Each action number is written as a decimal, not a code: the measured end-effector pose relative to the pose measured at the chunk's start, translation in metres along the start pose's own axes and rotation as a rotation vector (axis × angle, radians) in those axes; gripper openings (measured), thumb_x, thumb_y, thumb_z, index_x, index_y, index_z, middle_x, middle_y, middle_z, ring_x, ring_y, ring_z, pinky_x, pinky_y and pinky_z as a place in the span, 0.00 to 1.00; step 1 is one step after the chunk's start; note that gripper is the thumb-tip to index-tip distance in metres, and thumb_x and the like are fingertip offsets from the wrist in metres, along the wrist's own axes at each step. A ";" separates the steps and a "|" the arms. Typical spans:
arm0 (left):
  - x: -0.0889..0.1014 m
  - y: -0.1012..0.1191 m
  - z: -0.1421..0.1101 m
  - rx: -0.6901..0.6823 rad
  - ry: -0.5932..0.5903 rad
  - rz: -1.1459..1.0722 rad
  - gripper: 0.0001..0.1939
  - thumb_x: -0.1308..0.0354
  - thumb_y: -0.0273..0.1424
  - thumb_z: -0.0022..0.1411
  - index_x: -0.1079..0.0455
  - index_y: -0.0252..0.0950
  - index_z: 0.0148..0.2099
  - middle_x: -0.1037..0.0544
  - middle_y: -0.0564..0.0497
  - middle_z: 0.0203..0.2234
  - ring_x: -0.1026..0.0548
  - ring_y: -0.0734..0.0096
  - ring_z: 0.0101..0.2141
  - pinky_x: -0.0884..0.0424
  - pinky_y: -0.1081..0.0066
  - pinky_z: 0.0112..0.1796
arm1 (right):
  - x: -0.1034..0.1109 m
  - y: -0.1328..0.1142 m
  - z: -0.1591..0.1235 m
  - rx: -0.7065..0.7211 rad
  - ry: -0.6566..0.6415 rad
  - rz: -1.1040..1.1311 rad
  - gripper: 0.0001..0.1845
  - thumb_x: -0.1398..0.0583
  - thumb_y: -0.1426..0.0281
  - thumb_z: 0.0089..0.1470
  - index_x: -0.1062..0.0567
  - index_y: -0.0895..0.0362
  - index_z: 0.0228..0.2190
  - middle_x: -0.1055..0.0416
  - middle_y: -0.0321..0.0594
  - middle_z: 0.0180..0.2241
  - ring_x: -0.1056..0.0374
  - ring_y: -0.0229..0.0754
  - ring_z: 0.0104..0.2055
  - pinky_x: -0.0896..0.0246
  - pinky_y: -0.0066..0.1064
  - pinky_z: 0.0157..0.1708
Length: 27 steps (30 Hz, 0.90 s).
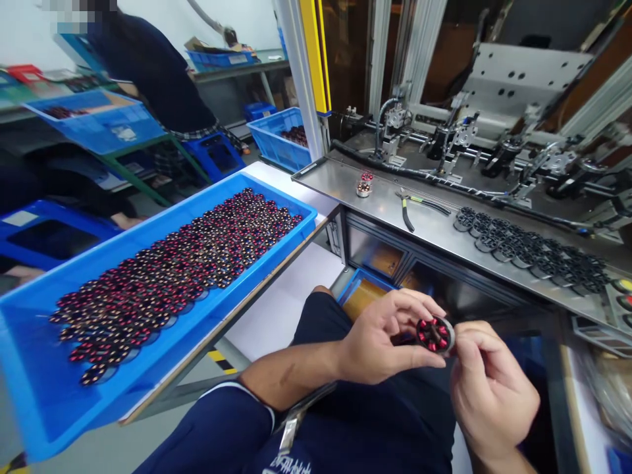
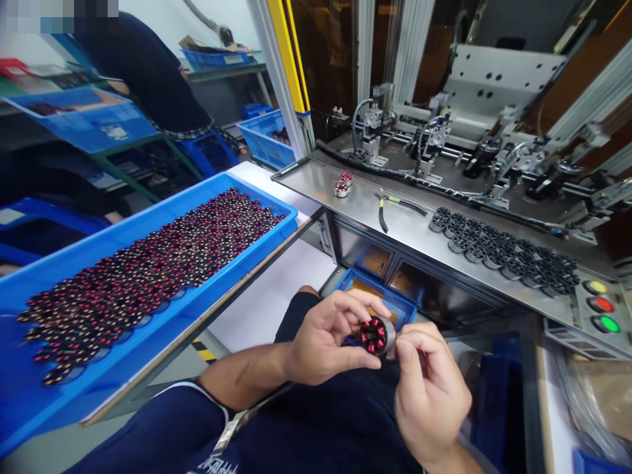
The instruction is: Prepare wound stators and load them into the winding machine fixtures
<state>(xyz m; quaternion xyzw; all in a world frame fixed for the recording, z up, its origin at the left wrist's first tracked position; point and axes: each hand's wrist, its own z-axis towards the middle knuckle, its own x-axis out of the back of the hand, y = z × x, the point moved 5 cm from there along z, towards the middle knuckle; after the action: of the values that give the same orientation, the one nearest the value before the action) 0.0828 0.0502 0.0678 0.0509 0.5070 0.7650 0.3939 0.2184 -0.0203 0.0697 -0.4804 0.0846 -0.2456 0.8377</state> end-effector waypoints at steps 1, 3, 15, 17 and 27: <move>0.001 0.005 -0.001 -0.097 0.022 0.112 0.26 0.26 0.22 0.49 0.33 0.38 0.48 0.22 0.45 0.48 0.19 0.67 0.44 0.21 0.72 0.42 | -0.003 0.006 -0.001 -0.096 -0.004 0.074 0.06 0.39 0.73 0.61 0.26 0.57 0.30 0.31 0.38 0.28 0.34 0.37 0.29 0.37 0.30 0.28; 0.001 0.012 -0.003 -0.248 0.050 0.293 0.31 0.24 0.22 0.47 0.32 0.39 0.51 0.21 0.43 0.48 0.19 0.64 0.45 0.20 0.72 0.41 | -0.008 0.016 -0.003 -0.265 -0.020 0.233 0.10 0.39 0.69 0.61 0.26 0.57 0.27 0.32 0.37 0.27 0.34 0.36 0.28 0.37 0.28 0.27; 0.007 0.021 -0.004 -0.334 0.087 0.486 0.29 0.23 0.30 0.46 0.28 0.32 0.50 0.18 0.41 0.43 0.18 0.66 0.40 0.20 0.76 0.37 | -0.026 0.033 -0.011 -0.618 -0.040 0.528 0.12 0.33 0.64 0.55 0.23 0.57 0.25 0.29 0.36 0.24 0.34 0.36 0.24 0.32 0.31 0.30; 0.008 0.022 -0.002 -0.343 0.080 0.477 0.28 0.24 0.30 0.48 0.28 0.32 0.50 0.18 0.41 0.43 0.18 0.66 0.41 0.20 0.75 0.39 | -0.027 0.032 -0.013 -0.659 -0.017 0.523 0.12 0.33 0.63 0.54 0.24 0.57 0.24 0.30 0.35 0.24 0.35 0.36 0.25 0.33 0.30 0.30; 0.004 0.005 0.000 -0.012 -0.064 -0.170 0.38 0.22 0.22 0.42 0.34 0.40 0.54 0.19 0.45 0.48 0.21 0.62 0.52 0.25 0.64 0.53 | 0.010 -0.017 0.014 0.292 -0.249 -0.115 0.10 0.39 0.82 0.55 0.25 0.57 0.37 0.28 0.39 0.32 0.29 0.39 0.34 0.33 0.31 0.33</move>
<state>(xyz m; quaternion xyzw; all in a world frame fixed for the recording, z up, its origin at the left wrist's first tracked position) 0.0777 0.0518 0.0705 0.0295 0.4921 0.7299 0.4735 0.2267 -0.0219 0.0926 -0.3843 -0.0837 -0.2416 0.8871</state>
